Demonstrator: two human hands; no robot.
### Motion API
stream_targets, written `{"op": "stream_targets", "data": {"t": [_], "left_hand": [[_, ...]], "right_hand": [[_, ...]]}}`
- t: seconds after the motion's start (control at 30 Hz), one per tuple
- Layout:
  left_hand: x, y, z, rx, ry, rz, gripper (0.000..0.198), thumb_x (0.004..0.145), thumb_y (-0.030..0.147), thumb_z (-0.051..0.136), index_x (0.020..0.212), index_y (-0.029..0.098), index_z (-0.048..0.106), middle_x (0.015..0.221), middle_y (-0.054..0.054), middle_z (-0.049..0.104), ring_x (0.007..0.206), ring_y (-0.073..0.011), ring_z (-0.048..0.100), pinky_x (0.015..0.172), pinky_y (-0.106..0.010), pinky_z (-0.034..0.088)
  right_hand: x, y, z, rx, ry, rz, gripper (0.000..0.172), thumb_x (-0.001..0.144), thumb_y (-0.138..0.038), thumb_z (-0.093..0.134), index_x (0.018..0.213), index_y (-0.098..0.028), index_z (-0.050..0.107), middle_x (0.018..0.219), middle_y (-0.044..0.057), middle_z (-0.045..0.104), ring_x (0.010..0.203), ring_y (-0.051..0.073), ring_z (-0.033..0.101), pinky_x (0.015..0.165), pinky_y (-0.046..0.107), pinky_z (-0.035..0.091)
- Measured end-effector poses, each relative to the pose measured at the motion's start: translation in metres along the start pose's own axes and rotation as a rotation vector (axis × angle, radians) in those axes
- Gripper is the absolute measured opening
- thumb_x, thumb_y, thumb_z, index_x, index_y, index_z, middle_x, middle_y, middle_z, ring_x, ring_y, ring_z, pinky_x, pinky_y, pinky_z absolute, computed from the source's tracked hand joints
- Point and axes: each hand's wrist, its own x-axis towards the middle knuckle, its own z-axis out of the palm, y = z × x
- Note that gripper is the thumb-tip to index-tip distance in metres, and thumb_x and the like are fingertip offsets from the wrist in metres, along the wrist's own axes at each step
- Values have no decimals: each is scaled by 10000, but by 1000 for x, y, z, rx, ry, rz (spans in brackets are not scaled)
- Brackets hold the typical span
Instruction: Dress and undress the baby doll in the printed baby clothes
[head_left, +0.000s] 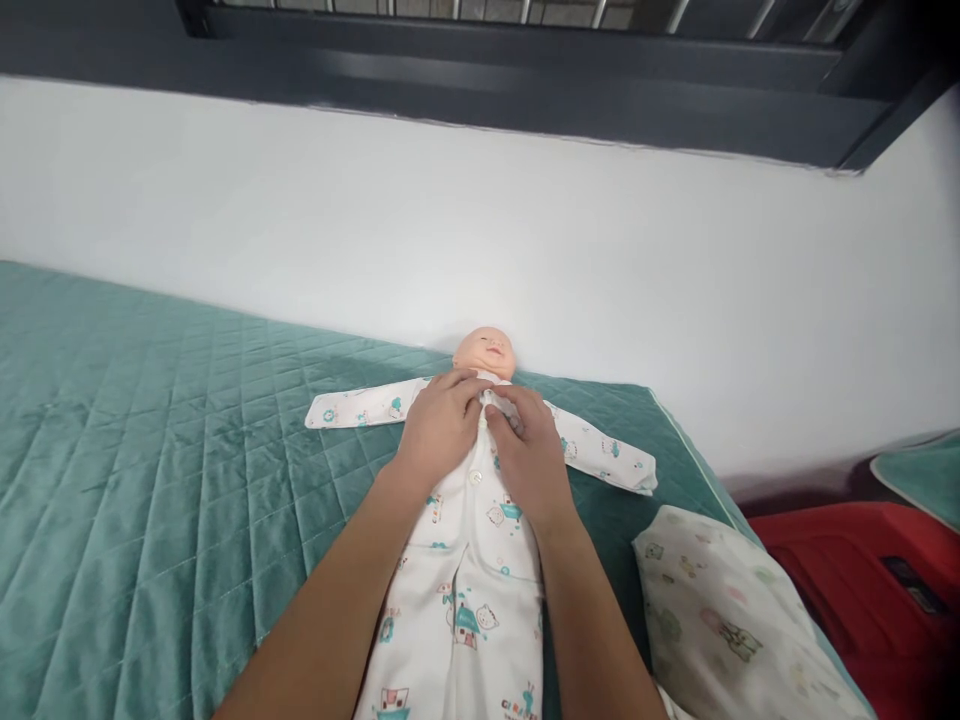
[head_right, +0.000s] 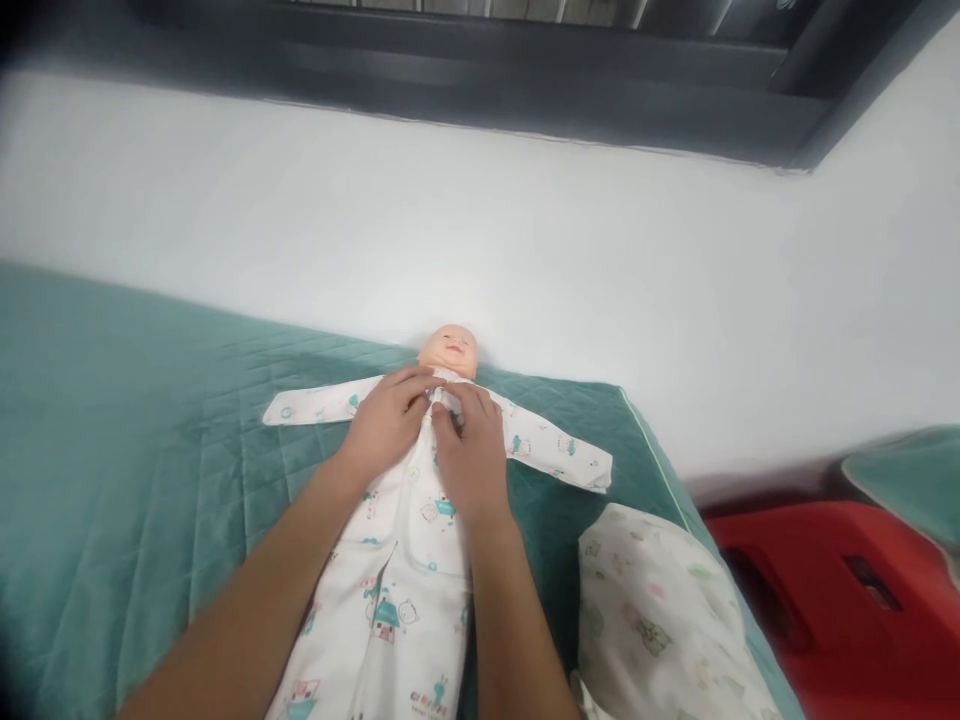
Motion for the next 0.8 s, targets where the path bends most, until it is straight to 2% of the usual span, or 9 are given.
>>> {"op": "stream_targets", "data": {"t": [0.13,0.27,0.43,0.57,0.63,0.7,0.8], "left_hand": [[1,0,1,-67,20,-6,385,891,108,411,1081,268,705,1236,-12,651,1163,-201,581,1022,-349,458],[1,-1,1,-96,21,-32,355,888,112,414,1019,257,710,1222,-10,656,1166,-204,579,1009,-359,460],[2,0,1,-150,36,-50,322,890,120,433,1034,244,692,1230,-23,649,1201,-198,560,1041,-357,437],[4,3,-5,-247,50,-104,181,871,157,513,895,213,683,1170,-29,676,1160,-197,585,1049,-352,429],[3,6,-14,-295,-6,-133,162,875,193,529,823,214,681,1159,-22,684,1171,-204,583,1061,-359,421],[1,7,-25,-361,-116,-140,184,893,250,533,808,226,695,1244,-9,656,1223,-212,559,1094,-370,394],[-1,5,-42,-439,-293,-108,216,911,338,536,855,243,722,1408,13,552,1310,-233,498,1140,-392,344]], "right_hand": [[0,-1,-1,-14,-11,-33,215,914,-294,481,1092,-281,599,1205,35,602,1170,242,493,1018,434,368],[-1,0,-1,-1,-2,21,185,906,-315,499,1057,-272,599,1162,31,617,1126,243,504,985,429,389],[0,0,-1,133,53,118,229,870,-331,543,1078,-257,603,1163,42,620,1125,234,544,949,392,441],[0,1,-2,243,87,104,167,859,-293,532,978,-235,634,1099,36,647,1102,209,575,983,366,429],[1,2,-3,271,60,83,124,846,-278,543,919,-232,633,1108,35,648,1130,209,566,999,365,420],[1,4,-5,326,-2,101,104,824,-281,585,913,-241,622,1176,32,638,1179,219,545,1002,374,421],[2,9,-9,497,-97,165,179,774,-278,668,940,-261,603,1296,23,595,1267,237,504,1002,383,433]]}}
